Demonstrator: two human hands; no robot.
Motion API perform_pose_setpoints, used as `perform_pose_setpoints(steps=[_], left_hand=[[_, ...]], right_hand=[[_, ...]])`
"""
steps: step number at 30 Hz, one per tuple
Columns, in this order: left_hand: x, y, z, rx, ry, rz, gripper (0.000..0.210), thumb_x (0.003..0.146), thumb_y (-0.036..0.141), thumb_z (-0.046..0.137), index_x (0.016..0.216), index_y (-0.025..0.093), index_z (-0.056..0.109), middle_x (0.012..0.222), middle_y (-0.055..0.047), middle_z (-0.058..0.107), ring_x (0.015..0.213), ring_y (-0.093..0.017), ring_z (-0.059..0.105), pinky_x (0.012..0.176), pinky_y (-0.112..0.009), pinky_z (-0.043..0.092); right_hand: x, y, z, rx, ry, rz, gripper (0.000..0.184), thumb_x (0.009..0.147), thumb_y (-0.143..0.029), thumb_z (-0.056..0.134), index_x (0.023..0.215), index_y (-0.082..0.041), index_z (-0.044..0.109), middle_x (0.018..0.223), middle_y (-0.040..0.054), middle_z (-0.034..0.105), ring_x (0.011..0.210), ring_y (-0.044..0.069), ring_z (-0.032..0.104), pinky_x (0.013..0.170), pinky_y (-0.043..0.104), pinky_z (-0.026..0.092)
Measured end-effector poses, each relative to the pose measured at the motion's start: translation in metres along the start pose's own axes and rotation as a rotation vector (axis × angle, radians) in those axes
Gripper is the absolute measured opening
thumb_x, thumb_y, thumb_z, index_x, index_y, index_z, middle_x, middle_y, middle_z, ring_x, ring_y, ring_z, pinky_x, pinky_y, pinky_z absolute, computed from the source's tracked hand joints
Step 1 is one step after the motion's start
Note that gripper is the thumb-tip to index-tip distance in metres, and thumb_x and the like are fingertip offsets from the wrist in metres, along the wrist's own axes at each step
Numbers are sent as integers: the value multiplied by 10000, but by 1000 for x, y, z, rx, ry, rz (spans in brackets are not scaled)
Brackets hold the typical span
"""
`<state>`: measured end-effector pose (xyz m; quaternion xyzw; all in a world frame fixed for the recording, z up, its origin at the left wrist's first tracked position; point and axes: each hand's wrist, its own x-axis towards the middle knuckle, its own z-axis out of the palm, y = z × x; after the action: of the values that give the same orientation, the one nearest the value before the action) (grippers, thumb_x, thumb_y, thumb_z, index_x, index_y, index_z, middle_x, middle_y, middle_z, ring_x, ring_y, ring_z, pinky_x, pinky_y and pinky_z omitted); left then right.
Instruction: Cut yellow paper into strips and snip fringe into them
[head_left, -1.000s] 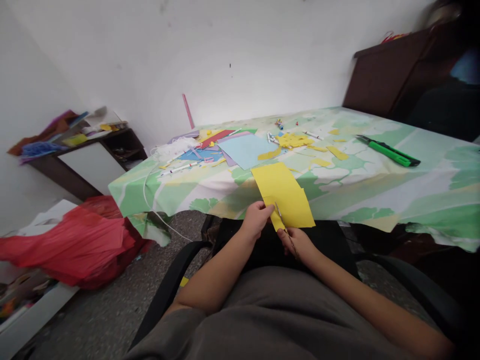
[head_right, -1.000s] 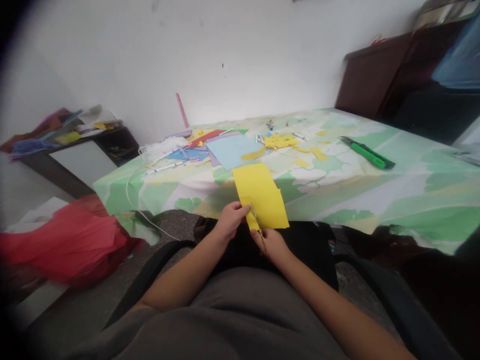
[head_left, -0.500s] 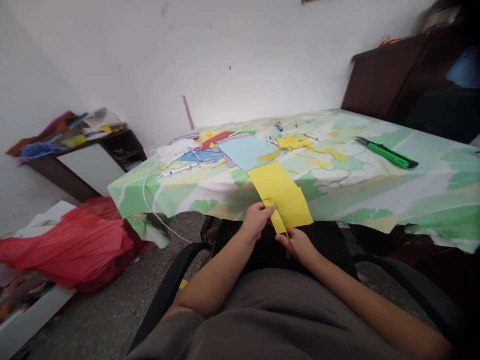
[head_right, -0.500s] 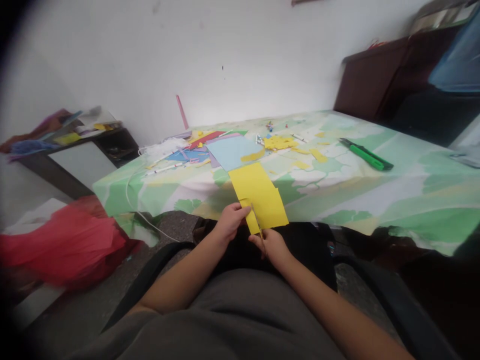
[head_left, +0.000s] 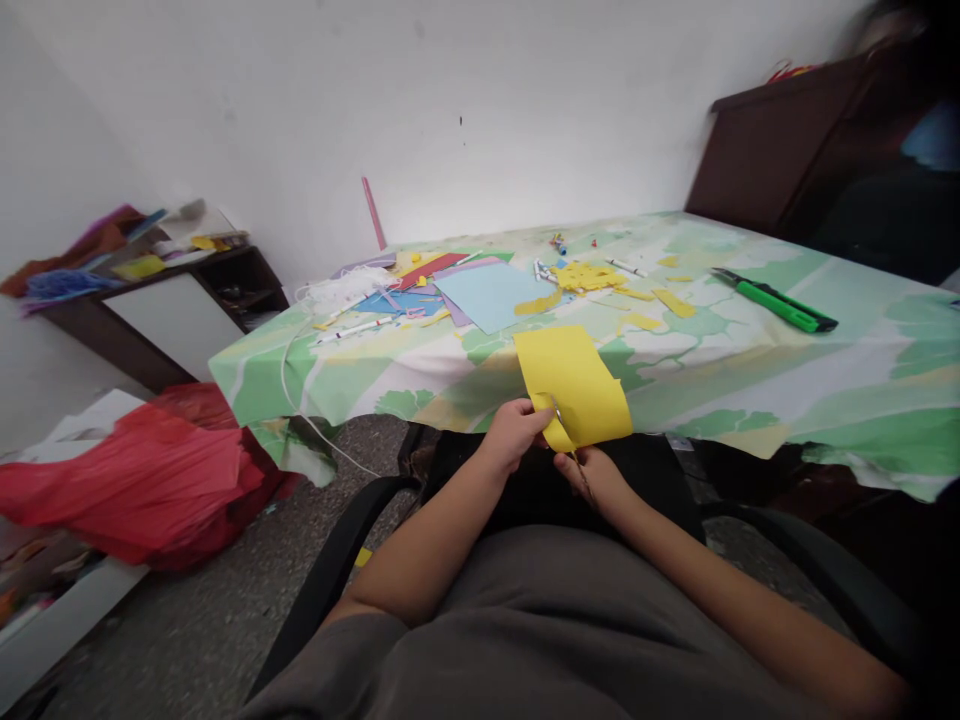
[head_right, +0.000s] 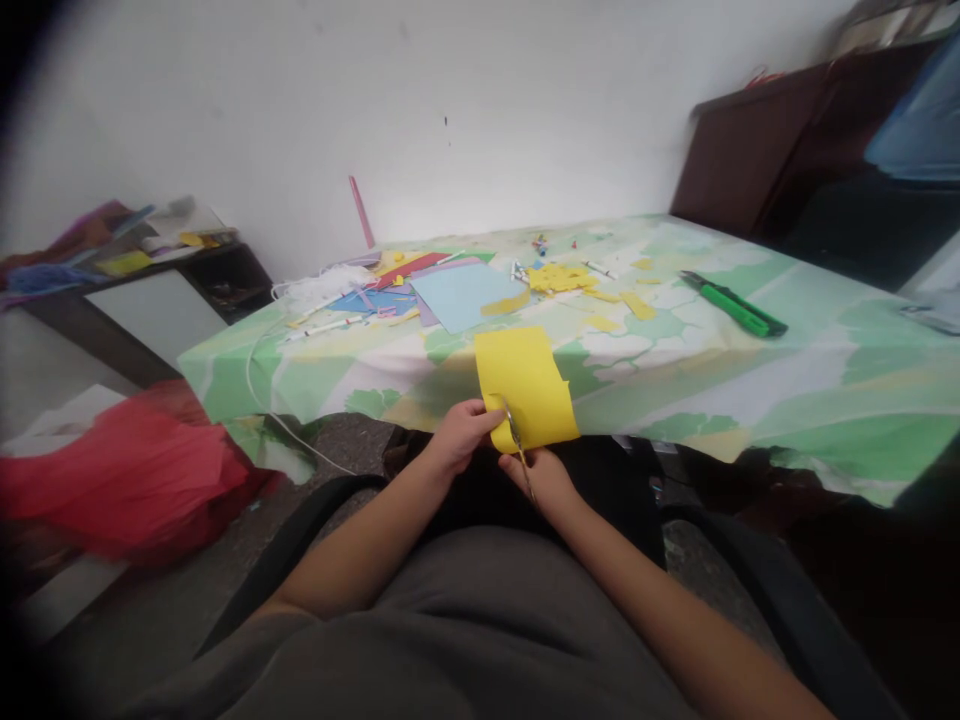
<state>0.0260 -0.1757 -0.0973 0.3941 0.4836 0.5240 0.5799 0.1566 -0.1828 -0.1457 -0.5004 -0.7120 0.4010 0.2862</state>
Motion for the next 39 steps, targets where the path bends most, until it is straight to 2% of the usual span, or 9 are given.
perform_pose_setpoints(steps=[4, 7, 17, 28, 34, 39], left_hand=[[-1, -2, 0, 21, -13, -3, 122, 583, 194, 679, 640, 103, 621, 578, -35, 617, 467, -103, 537, 431, -205, 410], [-1, -3, -1, 22, -14, 1, 99, 591, 173, 660, 648, 102, 623, 585, -33, 620, 466, -100, 535, 432, -203, 410], [2, -4, 1, -3, -14, -8, 97, 611, 173, 621, 687, 113, 620, 641, -43, 642, 536, -131, 577, 511, -248, 466], [-2, -2, 2, -20, -37, 6, 111, 594, 177, 631, 681, 110, 611, 608, -32, 598, 475, -104, 518, 494, -248, 441], [3, -7, -2, -98, 73, -8, 189, 630, 303, 627, 660, 126, 566, 584, -25, 573, 495, -120, 522, 462, -250, 433], [4, -6, 2, -197, 119, 26, 277, 553, 311, 700, 716, 124, 577, 704, -41, 613, 600, -134, 561, 537, -264, 467]], right_hand=[[-5, -5, 0, 2, -22, 20, 317, 749, -443, 477, 793, -158, 610, 409, -15, 499, 371, 151, 504, 382, 234, 353], [-6, -6, 1, 18, -42, 34, 300, 752, -430, 468, 761, -157, 593, 363, -40, 440, 315, 130, 451, 353, 226, 332], [-3, -3, 2, 67, -47, 96, 267, 739, -419, 479, 710, -166, 562, 339, -60, 413, 317, 121, 454, 349, 216, 327], [-6, -5, 3, 72, -39, 116, 235, 717, -392, 510, 681, -164, 556, 329, -62, 414, 307, 115, 445, 345, 212, 320], [-5, -5, 4, 60, -34, 142, 235, 706, -401, 536, 671, -169, 557, 342, -59, 417, 314, 115, 448, 351, 215, 323], [-4, -6, 3, 55, -26, 156, 244, 688, -409, 560, 630, -173, 537, 341, -59, 407, 303, 106, 434, 349, 213, 321]])
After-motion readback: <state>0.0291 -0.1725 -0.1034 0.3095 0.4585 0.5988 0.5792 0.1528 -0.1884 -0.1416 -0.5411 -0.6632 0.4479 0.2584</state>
